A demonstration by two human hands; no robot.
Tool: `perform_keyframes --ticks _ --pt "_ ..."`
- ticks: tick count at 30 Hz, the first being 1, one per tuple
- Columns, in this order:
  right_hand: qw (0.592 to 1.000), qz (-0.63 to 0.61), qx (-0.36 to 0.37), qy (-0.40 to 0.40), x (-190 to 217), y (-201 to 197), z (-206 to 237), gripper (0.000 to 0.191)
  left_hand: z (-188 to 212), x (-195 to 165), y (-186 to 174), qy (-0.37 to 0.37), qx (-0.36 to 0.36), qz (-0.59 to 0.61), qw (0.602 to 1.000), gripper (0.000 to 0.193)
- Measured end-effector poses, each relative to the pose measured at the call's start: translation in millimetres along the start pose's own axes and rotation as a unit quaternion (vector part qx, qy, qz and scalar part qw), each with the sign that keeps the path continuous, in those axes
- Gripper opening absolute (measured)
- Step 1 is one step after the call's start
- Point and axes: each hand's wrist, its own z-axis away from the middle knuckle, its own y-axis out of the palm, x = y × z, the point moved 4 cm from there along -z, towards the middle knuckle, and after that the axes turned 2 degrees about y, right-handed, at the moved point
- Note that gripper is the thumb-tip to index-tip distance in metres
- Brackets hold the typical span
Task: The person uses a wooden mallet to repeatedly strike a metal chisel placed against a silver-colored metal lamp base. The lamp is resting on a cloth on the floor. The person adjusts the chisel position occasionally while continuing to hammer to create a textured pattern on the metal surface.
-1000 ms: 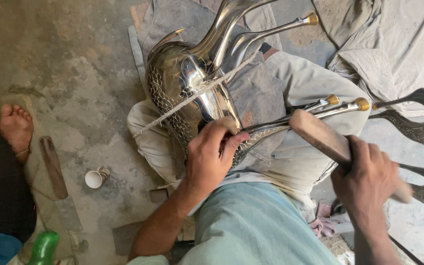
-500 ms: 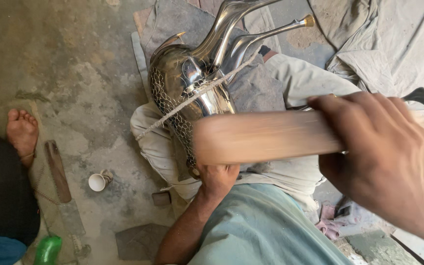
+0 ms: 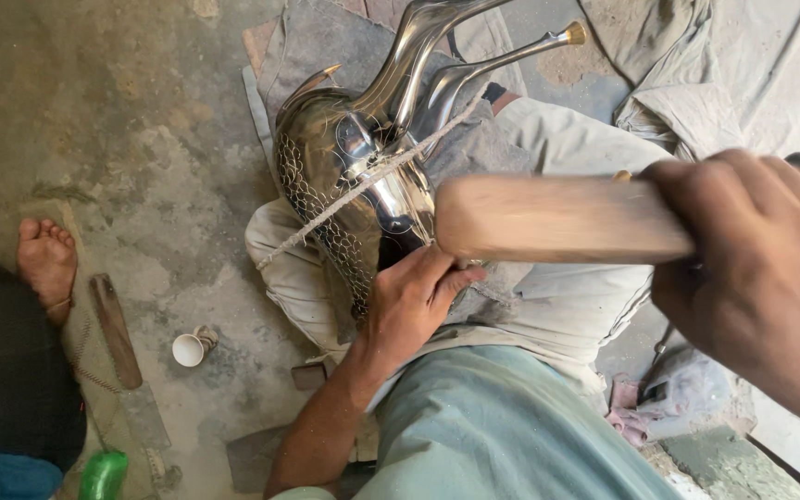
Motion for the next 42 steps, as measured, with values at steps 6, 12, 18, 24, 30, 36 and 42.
perform_keyframes --ticks 6,12,18,24,30,36,42 --pt "0.964 -0.206 -0.028 0.166 -34 55 45 0.047 -35 -22 -5 0.008 0.157 0.008 0.988 0.030" --pt "0.887 -0.359 -0.091 0.275 -32 123 99 0.037 -56 -41 0 0.020 0.263 -0.047 0.964 0.029" --pt "0.861 -0.334 -0.085 0.374 -31 165 148 0.033 -40 -39 -14 0.040 0.144 -0.038 0.988 0.021" --pt "0.645 -0.583 -0.147 0.473 -34 232 166 0.044 37 10 -62 -0.076 -0.230 0.087 0.966 0.022" --pt "0.659 -0.564 -0.105 0.486 -26 254 160 0.038 124 41 -62 -0.214 -0.379 0.189 0.880 0.032" --pt "0.677 -0.555 -0.085 0.476 -23 236 162 0.035 150 31 -62 -0.208 -0.383 0.201 0.877 0.044" --pt "0.651 -0.601 -0.104 0.452 -6 226 168 0.033 147 24 -65 -0.166 -0.386 0.257 0.870 0.036"
